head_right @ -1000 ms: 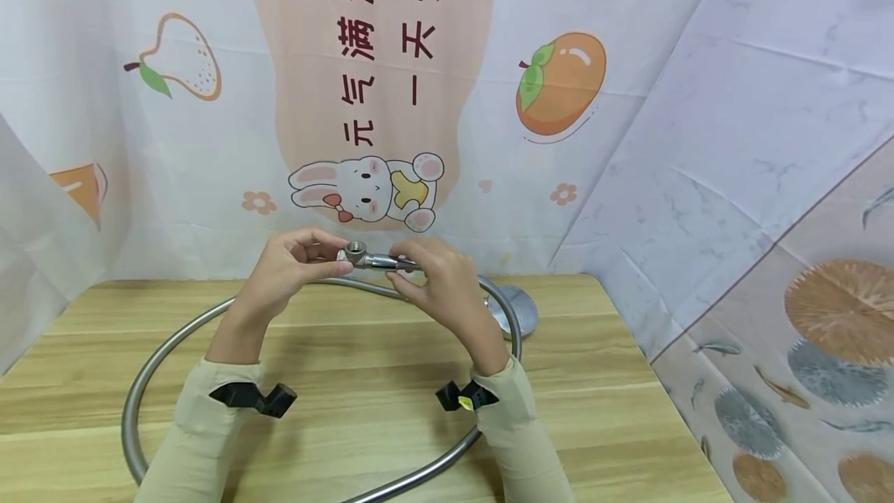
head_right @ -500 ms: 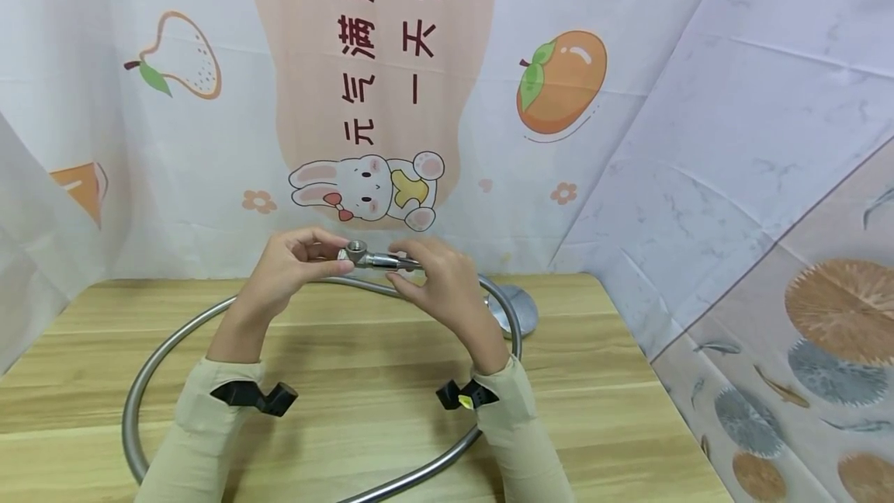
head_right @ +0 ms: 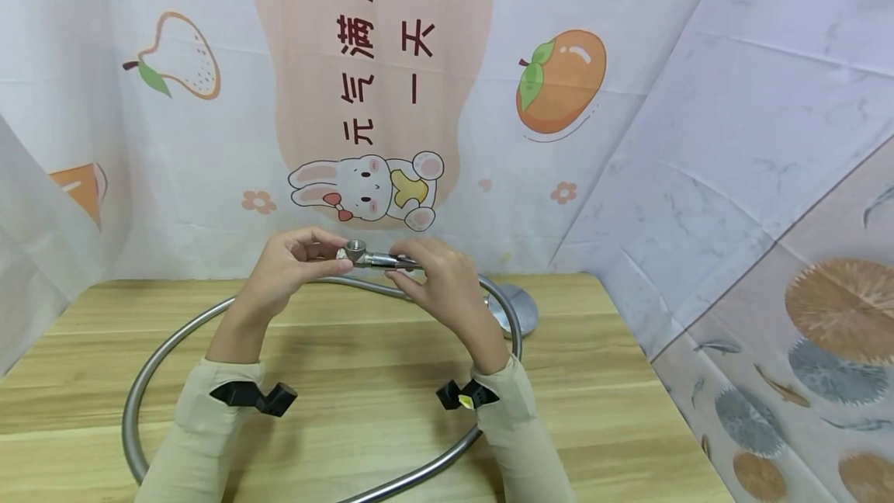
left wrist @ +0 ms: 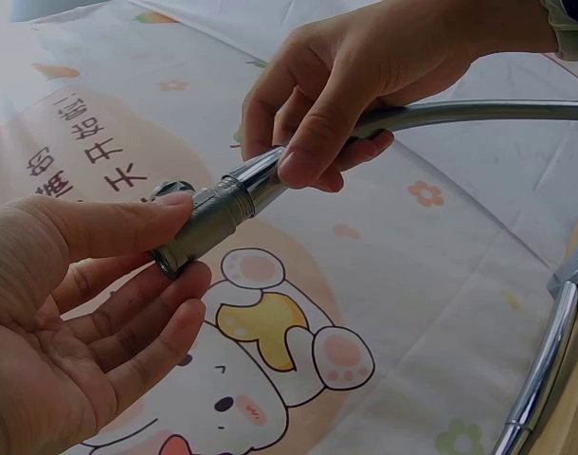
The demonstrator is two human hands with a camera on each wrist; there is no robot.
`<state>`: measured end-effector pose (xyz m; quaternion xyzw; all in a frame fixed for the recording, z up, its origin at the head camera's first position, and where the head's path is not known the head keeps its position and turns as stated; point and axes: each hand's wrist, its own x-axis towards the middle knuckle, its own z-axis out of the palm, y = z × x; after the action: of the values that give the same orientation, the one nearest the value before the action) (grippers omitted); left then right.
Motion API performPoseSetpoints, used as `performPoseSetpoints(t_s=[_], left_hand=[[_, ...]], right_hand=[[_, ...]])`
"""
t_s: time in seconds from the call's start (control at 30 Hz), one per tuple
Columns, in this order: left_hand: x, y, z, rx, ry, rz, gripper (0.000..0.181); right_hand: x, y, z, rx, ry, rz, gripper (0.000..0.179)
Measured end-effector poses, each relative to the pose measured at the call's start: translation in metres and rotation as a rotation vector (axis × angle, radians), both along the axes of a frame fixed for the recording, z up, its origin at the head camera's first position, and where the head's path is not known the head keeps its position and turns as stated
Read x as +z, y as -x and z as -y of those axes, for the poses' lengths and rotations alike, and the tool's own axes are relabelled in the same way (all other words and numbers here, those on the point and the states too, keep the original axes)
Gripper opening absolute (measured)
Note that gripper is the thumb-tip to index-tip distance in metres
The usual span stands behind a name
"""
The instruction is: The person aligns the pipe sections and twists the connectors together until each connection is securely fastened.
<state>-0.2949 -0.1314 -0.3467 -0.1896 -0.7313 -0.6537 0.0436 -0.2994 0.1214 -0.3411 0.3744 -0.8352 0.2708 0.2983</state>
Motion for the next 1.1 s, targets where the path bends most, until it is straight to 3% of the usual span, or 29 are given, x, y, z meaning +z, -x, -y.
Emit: performPoseSetpoints(t_s=[1.1], left_hand=[[-0.0014, 0.0019, 0.0022, 0.001, 0.015, -0.001, 0.030]], right_hand=[[-0.0002, -0.0001, 0.0007, 0.013, -0.013, 0.013, 0.020]])
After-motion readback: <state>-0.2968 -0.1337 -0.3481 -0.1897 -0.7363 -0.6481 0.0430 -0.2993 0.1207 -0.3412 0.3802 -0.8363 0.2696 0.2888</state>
